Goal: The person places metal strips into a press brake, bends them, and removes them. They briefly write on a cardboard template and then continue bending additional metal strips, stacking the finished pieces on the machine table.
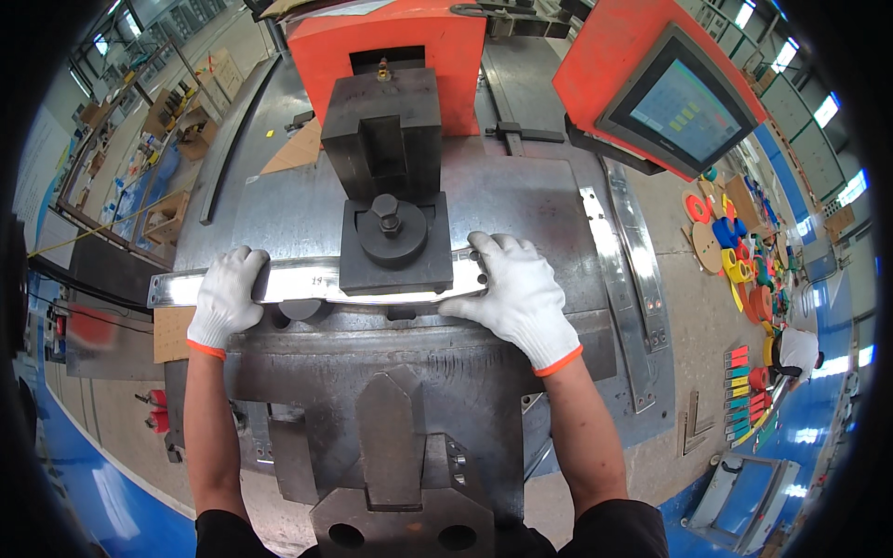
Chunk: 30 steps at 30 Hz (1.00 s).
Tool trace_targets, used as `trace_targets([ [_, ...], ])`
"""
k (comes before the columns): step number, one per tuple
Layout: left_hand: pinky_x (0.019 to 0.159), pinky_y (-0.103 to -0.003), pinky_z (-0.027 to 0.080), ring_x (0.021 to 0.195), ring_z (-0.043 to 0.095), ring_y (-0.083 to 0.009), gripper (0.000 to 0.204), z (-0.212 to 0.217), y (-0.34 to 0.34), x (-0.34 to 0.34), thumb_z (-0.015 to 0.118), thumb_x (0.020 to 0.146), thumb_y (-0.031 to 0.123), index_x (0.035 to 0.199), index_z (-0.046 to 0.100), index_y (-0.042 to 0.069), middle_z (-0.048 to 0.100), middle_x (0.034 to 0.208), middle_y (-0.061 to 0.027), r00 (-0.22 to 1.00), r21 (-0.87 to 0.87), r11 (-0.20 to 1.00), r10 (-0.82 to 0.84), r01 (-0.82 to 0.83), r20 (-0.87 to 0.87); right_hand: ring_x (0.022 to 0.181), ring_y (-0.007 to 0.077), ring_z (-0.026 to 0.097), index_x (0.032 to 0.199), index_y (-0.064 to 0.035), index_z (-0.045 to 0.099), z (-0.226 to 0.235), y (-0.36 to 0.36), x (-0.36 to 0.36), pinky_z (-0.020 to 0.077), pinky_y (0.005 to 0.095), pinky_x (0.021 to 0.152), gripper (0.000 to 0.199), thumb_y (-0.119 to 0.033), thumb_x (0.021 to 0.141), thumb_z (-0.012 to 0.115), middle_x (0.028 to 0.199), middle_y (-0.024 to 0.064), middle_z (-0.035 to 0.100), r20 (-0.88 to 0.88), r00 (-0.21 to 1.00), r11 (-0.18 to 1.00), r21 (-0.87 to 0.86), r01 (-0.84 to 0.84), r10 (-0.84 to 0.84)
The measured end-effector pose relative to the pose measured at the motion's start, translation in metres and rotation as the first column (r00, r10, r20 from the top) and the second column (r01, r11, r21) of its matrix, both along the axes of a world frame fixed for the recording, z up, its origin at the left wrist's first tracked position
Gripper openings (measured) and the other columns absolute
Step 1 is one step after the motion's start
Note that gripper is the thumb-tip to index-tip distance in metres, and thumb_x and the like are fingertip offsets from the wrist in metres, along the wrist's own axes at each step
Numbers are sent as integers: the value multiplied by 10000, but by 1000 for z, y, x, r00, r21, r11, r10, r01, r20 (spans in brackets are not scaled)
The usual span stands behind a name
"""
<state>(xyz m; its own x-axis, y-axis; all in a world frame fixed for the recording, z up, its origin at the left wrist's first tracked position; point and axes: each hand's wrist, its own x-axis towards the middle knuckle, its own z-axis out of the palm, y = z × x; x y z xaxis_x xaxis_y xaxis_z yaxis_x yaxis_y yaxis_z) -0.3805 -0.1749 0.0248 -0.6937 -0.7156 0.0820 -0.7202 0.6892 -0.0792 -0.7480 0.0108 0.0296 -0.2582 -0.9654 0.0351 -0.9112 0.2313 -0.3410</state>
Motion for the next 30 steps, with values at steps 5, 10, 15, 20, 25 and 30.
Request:
trace_targets([
  [5, 957, -472, 507, 1072, 638, -401, 545, -2, -1, 1, 688, 656, 10, 1194, 631, 78, 642, 1059, -170, 998, 68, 996, 50, -51, 24, 1241, 377, 629, 1425, -97, 616, 2, -1, 12, 537, 488, 1046, 995, -618, 638, 930, 1404, 153, 622, -140, 990, 1000, -25, -8, 4],
  [10, 942, -461, 520, 1044, 662, -383, 481, -2, -1, 0, 693, 683, 60, 1162, 642, 71, 654, 1035, -172, 1000, 30, 999, 23, -24, 20, 1204, 375, 639, 1400, -98, 608, -5, 0, 9, 548, 500, 1004, 993, -649, 635, 917, 1357, 148, 628, -159, 987, 997, -70, -20, 9],
  [15, 939, -461, 522, 1039, 663, -385, 475, 0, 0, 0, 694, 682, 61, 1154, 641, 70, 654, 1027, -173, 1000, 23, 1000, 15, -15, 13, 1206, 377, 638, 1406, -101, 599, -4, -1, 10, 548, 501, 1004, 995, -650, 639, 916, 1368, 158, 620, -138, 990, 999, -36, -7, 2],
  [20, 950, -476, 508, 1058, 642, -399, 528, -2, -1, 0, 699, 655, 16, 1175, 627, 73, 641, 1051, -169, 999, 59, 997, 41, -42, 19, 1234, 379, 628, 1420, -108, 588, -8, 0, 10, 545, 499, 1019, 1001, -618, 632, 935, 1389, 166, 614, -150, 989, 999, -54, 3, -11],
  [25, 942, -480, 512, 1051, 645, -401, 521, -1, -1, 1, 700, 664, 17, 1177, 630, 75, 642, 1045, -169, 999, 61, 998, 33, -33, -1, 1245, 379, 624, 1425, -113, 585, -4, -1, 11, 543, 498, 1030, 997, -596, 631, 947, 1399, 171, 611, -116, 993, 1000, -22, 12, -15],
  [30, 936, -482, 515, 1049, 645, -406, 516, -1, -1, 0, 702, 671, 20, 1179, 635, 76, 646, 1046, -172, 999, 63, 998, 33, -33, 3, 1237, 374, 628, 1419, -112, 586, -5, 0, 10, 547, 499, 1021, 1002, -624, 633, 936, 1378, 166, 620, -127, 992, 999, -43, 1, -7],
])
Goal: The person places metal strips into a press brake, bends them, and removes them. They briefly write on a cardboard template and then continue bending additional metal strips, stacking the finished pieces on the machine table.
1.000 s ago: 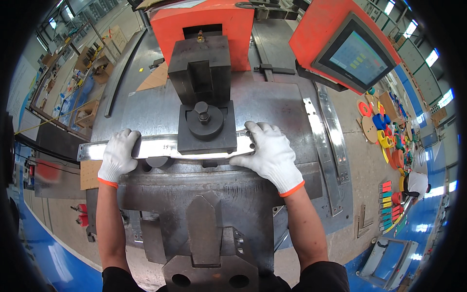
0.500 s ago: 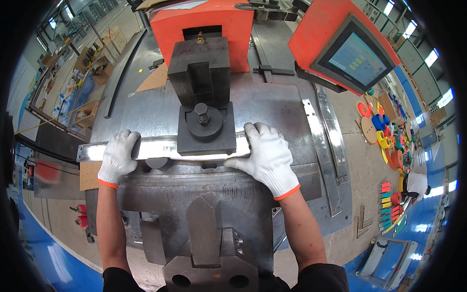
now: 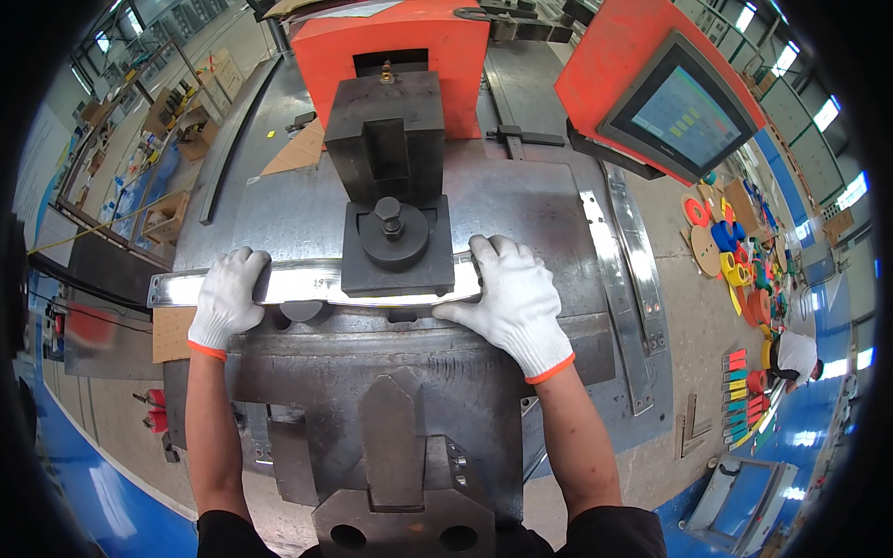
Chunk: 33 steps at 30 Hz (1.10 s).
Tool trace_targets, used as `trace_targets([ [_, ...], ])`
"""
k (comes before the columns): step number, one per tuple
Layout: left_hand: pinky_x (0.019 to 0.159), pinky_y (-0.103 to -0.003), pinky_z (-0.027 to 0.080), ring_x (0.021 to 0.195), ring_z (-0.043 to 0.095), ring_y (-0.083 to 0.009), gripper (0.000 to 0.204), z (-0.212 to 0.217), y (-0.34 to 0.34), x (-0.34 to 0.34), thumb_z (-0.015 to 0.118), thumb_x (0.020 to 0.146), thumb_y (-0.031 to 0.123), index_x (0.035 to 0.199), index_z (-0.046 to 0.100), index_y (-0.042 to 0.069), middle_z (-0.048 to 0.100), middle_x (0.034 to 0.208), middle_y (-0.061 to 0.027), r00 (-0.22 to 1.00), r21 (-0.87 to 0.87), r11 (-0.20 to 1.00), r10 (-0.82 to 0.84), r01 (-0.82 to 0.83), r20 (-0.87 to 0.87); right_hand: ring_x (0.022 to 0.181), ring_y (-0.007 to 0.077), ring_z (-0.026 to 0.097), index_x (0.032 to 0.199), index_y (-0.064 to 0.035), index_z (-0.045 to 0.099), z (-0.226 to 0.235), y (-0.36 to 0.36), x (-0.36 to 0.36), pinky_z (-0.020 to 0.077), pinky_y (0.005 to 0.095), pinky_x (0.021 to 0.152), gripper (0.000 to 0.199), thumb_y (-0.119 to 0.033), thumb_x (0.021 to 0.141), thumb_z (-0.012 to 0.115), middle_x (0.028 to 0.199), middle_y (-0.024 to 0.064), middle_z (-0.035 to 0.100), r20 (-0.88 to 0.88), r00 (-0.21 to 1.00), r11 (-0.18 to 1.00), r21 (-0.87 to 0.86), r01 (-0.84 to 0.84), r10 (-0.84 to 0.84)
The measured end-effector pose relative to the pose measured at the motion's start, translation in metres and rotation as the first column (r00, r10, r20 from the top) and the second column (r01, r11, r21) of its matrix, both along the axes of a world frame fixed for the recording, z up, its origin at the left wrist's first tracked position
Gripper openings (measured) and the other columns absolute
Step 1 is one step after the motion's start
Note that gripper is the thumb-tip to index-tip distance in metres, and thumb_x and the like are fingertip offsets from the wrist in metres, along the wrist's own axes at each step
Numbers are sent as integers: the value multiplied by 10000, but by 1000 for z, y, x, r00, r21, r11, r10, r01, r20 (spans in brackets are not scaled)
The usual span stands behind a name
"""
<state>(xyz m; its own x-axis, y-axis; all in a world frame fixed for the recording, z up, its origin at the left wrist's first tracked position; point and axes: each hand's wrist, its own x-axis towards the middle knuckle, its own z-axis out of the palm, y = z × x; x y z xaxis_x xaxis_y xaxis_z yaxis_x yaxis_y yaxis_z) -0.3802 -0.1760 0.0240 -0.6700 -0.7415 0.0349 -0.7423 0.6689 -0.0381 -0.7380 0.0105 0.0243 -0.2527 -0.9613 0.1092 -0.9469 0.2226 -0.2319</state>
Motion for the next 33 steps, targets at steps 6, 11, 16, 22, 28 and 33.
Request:
trace_targets([
  [6, 894, -467, 539, 981, 680, -382, 428, 0, 2, 0, 697, 689, 80, 1115, 652, 66, 659, 989, -177, 999, -73, 997, -36, 35, -10, 1219, 364, 635, 1404, -109, 592, -2, 0, -2, 552, 501, 991, 1004, -690, 645, 901, 1329, 157, 640, -25, 1000, 1000, -16, -16, 16],
  [11, 895, -466, 539, 985, 680, -383, 444, 1, 2, -1, 692, 692, 80, 1134, 658, 63, 664, 1003, -180, 999, -62, 997, -36, 34, -23, 1201, 361, 640, 1391, -108, 596, -6, 1, -4, 554, 503, 978, 990, -691, 649, 897, 1311, 145, 645, -34, 999, 998, -55, -26, 24],
  [16, 921, -484, 522, 1041, 644, -413, 511, 2, 2, 0, 695, 678, 14, 1182, 642, 77, 649, 1055, -176, 1000, 1, 1000, 13, -13, -23, 1191, 358, 639, 1384, -111, 598, -2, 0, -1, 556, 499, 973, 981, -689, 649, 896, 1293, 140, 646, -19, 1000, 999, -25, -25, 25],
  [22, 920, -493, 518, 1041, 638, -418, 497, 2, 1, -2, 692, 676, 31, 1169, 637, 66, 641, 1052, -182, 999, -15, 1000, -20, 19, -26, 1181, 359, 645, 1378, -84, 601, -3, 1, -2, 557, 494, 970, 992, -695, 651, 889, 1294, 152, 644, -58, 998, 998, -49, -33, 30],
  [28, 913, -480, 500, 983, 627, -394, 526, -4, -4, 0, 719, 622, 116, 1136, 619, 62, 628, 1025, -183, 999, -31, 999, -39, 40, 8, 1220, 377, 634, 1367, -62, 615, 6, 2, -5, 535, 489, 1014, 965, -655, 663, 905, 1286, 189, 637, 23, 1000, 1000, -7, -13, 14],
  [33, 883, -474, 498, 969, 627, -398, 494, -11, -4, 7, 701, 618, 83, 1107, 644, 42, 632, 980, -183, 998, -89, 995, -39, 34, -53, 1236, 386, 623, 1362, -75, 612, 8, 0, -4, 536, 495, 1035, 940, -675, 688, 875, 1286, 175, 642, 101, 995, 999, 33, -16, 13],
])
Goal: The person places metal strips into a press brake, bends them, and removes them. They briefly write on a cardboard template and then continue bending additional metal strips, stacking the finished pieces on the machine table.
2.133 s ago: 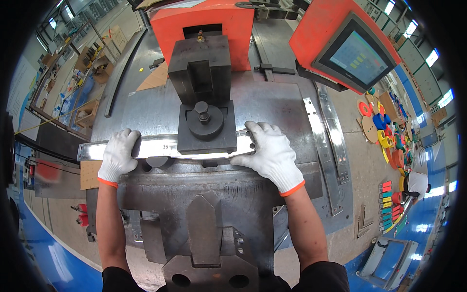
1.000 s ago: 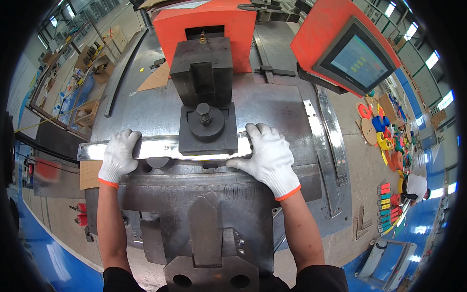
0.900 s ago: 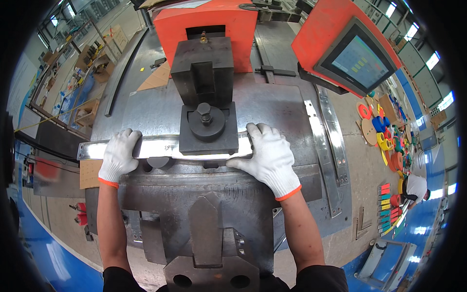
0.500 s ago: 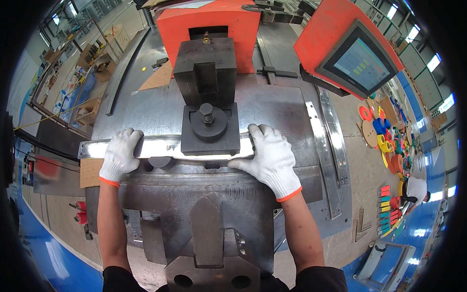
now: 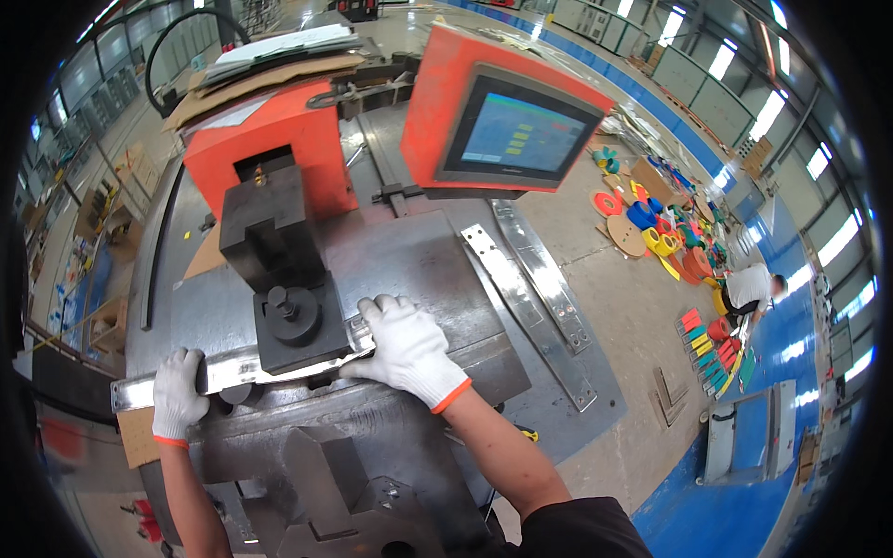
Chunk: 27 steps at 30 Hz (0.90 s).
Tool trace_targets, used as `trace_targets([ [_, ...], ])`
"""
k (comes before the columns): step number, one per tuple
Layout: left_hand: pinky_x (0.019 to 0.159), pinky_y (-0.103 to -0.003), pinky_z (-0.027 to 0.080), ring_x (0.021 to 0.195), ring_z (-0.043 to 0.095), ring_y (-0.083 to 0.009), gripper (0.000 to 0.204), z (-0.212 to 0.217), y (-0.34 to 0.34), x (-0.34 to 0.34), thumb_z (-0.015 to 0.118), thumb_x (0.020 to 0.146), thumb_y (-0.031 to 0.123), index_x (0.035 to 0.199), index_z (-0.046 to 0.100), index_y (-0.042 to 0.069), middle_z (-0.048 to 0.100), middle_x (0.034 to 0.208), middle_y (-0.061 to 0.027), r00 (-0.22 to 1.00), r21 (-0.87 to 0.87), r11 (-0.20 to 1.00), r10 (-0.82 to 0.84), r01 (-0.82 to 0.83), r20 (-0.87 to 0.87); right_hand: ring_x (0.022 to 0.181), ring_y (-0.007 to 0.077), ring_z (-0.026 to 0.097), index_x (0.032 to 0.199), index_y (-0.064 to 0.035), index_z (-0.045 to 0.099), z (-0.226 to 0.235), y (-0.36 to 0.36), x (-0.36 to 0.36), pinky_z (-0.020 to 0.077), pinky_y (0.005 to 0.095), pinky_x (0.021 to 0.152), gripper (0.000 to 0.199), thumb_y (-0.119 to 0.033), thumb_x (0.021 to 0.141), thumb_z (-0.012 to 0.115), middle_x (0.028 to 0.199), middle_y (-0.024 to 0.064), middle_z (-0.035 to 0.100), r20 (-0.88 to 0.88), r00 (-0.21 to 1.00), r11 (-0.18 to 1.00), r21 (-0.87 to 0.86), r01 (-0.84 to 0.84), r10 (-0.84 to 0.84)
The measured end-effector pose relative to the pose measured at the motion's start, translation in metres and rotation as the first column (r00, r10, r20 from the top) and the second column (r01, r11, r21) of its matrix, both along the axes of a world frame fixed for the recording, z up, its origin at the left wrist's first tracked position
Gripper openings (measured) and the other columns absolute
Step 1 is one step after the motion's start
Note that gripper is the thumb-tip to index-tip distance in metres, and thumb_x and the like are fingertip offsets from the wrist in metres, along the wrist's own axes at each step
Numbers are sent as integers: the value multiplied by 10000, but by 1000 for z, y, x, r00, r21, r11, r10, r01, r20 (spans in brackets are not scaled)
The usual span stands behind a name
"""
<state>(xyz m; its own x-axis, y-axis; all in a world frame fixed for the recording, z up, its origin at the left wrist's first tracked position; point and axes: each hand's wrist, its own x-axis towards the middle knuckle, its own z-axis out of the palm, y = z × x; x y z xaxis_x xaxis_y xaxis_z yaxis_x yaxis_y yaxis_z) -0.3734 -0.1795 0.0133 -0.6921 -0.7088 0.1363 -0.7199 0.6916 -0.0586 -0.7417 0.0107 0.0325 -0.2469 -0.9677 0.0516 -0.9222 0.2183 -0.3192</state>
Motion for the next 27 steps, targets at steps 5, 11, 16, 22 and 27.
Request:
trace_targets([
  [5, 891, -466, 495, 977, 631, -393, 486, -2, -1, -2, 694, 626, 72, 1110, 653, 43, 633, 984, -179, 1000, 0, 1000, 12, -12, 5, 1222, 345, 633, 1394, -58, 589, 10, 1, 0, 560, 463, 1027, 978, -677, 691, 870, 1294, 155, 637, -16, 1000, 997, 76, 22, -21],
  [11, 882, -460, 496, 971, 635, -389, 475, 2, 0, -2, 697, 618, 73, 1090, 660, 40, 635, 971, -176, 1000, 5, 1000, 13, -13, 3, 1238, 386, 628, 1371, -72, 620, 7, 2, 1, 543, 481, 1036, 947, -679, 688, 868, 1304, 172, 652, 8, 1000, 999, 36, 21, -22],
  [16, 875, -468, 499, 955, 639, -395, 465, 1, 3, -3, 706, 622, 90, 1083, 666, 48, 636, 968, -181, 1000, 5, 1000, 2, -2, -20, 1225, 384, 630, 1364, -75, 630, 4, 4, 1, 545, 484, 1029, 948, -682, 677, 874, 1288, 165, 657, 6, 1000, 1000, 16, 21, -21],
  [22, 897, -499, 513, 1003, 626, -428, 483, 6, 6, -12, 680, 644, 64, 1127, 659, 43, 634, 1021, -191, 1000, 58, 998, 24, -24, -7, 1239, 347, 630, 1411, -64, 606, 1, 7, -4, 535, 454, 1056, 1004, -695, 675, 871, 1308, 150, 640, -19, 1000, 1000, -3, 6, -6],
  [27, 902, -498, 524, 1002, 666, -382, 360, 8, 9, -16, 720, 662, 129, 1015, 670, 79, 685, 981, -154, 999, -1, 1000, 21, -21, -46, 1154, 358, 659, 1343, -62, 663, 1, 1, -1, 535, 458, 997, 992, -701, 624, 905, 1214, 163, 677, -68, 998, 999, -42, 7, -10],
])
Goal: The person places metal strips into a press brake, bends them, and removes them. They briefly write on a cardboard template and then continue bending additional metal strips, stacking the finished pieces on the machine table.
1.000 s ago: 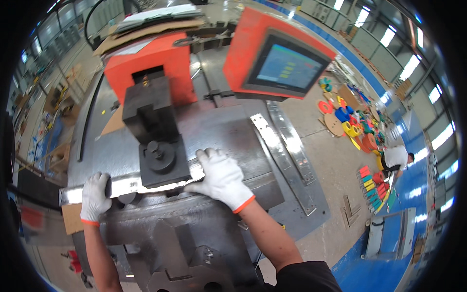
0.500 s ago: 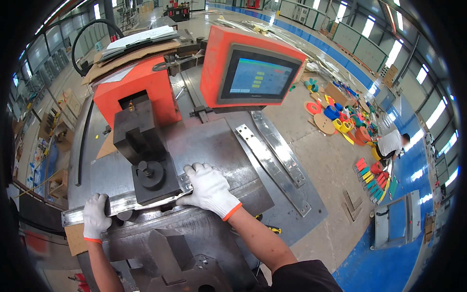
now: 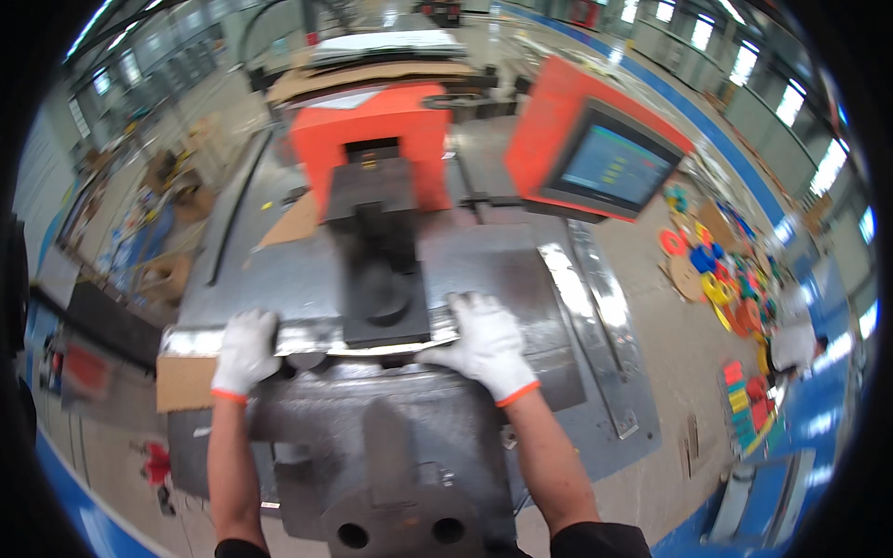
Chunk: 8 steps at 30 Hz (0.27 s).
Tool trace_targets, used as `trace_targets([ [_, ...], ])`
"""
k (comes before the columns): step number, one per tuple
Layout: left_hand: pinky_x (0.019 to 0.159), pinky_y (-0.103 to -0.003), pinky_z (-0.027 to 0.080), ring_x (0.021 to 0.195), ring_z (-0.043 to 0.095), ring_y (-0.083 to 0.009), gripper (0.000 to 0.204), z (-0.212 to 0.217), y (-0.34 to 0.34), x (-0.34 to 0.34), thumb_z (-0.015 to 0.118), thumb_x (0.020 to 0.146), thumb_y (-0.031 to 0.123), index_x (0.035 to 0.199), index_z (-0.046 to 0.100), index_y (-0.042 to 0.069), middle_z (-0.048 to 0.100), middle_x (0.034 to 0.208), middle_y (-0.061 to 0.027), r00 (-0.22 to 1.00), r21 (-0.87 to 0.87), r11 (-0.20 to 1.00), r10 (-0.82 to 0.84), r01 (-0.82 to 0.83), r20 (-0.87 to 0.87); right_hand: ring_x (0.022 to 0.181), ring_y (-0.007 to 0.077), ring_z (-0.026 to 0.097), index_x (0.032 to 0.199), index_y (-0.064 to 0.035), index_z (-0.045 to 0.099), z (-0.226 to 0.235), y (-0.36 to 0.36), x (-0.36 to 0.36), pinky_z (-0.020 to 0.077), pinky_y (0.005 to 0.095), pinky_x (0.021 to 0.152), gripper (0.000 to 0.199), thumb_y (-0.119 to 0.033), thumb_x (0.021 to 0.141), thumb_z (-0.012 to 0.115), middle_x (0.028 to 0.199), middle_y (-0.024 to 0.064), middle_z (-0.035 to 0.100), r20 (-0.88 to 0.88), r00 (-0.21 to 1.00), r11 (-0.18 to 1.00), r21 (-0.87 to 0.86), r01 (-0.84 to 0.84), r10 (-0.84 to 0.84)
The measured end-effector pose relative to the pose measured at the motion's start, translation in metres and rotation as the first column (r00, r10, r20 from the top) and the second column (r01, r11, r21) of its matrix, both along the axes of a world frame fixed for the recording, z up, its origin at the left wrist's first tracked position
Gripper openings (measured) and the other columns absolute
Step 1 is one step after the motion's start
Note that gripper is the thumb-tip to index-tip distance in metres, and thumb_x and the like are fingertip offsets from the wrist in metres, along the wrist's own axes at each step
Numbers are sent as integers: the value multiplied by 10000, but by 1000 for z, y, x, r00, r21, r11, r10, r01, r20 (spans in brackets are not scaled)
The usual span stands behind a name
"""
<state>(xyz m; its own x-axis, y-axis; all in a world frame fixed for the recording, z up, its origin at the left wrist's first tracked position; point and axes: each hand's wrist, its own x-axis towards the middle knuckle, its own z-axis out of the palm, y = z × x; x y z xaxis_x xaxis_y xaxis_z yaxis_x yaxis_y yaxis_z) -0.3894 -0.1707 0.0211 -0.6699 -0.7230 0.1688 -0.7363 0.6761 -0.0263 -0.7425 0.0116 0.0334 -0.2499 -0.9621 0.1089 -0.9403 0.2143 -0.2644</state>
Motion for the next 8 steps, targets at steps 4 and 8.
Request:
trace_targets([
  [4, 815, -534, 548, 909, 700, -395, 257, 6, 13, -3, 717, 725, 163, 972, 705, 92, 705, 921, -166, 989, 26, 999, -33, 37, -147, 1233, 388, 635, 1338, -23, 666, -8, -6, 14, 518, 477, 1051, 984, -673, 639, 906, 1293, 206, 678, -61, 998, 997, -77, -21, 17],
  [8, 794, -525, 570, 887, 718, -356, 237, 19, 7, 44, 713, 818, 242, 1006, 725, 99, 719, 945, -168, 996, 18, 996, 89, -90, 11, 1333, 383, 598, 1405, -48, 650, -20, -40, 44, 477, 508, 1131, 873, -474, 697, 929, 1394, 260, 640, 14, 993, 982, -155, -111, 115],
])
